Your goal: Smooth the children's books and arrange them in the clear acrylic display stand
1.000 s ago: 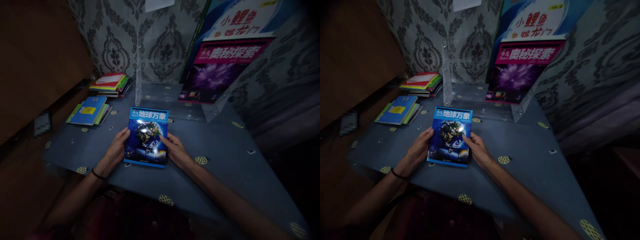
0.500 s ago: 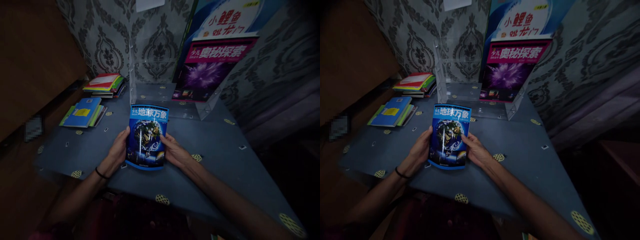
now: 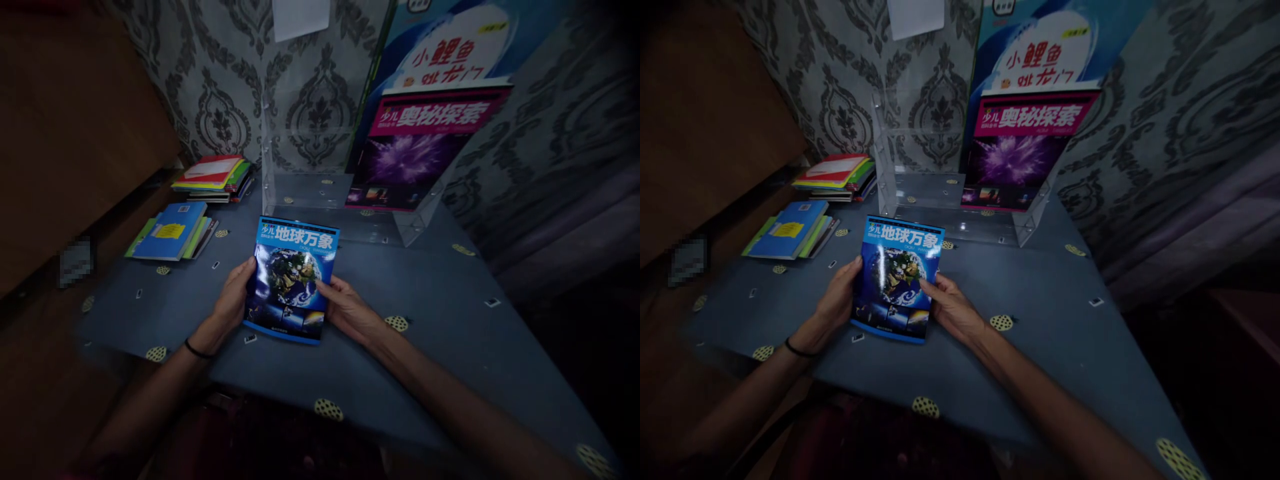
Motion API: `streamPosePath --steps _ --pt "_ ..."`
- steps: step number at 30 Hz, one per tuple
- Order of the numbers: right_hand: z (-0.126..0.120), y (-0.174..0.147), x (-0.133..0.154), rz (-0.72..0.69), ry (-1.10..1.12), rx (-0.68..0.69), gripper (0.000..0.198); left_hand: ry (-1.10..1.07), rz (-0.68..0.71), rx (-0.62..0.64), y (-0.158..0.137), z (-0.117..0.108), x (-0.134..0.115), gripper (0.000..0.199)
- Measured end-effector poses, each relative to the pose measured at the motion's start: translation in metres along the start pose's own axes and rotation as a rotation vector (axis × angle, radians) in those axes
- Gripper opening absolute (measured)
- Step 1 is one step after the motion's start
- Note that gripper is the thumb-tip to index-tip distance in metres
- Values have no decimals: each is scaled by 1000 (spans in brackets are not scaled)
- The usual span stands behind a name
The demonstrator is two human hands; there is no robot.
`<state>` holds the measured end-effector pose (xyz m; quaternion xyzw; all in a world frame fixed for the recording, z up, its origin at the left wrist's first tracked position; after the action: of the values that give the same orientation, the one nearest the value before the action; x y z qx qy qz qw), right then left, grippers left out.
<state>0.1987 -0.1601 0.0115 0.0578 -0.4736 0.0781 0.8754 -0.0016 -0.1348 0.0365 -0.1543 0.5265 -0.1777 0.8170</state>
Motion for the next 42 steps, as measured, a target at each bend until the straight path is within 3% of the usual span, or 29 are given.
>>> streamPosePath --steps 8,15,22,26,32,35,42 --pt "-3 0 -1 0 27 -46 42 -2 -15 9 1 1 0 48" --pt "-3 -1 1 -16 5 10 48 3 -31 -30 4 1 2 51" --pt "-3 -4 1 48 75 -15 49 43 -24 7 10 8 12 52" --pt "-1 -4 1 53 122 -24 50 238 180 -80 13 5 7 40" --pt "1 -4 -1 45 129 -64 49 752 577 -225 17 1 -4 32" --pt "1 -4 -1 33 121 -62 49 924 570 -207 16 4 -2 45" --pt "4 -5 -3 2 125 -10 41 1177 463 -178 13 11 4 98"
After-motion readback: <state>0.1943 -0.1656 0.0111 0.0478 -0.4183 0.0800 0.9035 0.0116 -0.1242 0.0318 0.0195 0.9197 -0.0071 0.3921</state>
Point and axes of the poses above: each hand's wrist, its own y-axis towards the middle knuckle, its own z-axis out of the palm, x = y × z, the point moved 2 cm from there along y, towards the middle knuckle, and after that the axes turned 15 degrees about -z, right-handed, at the moved point
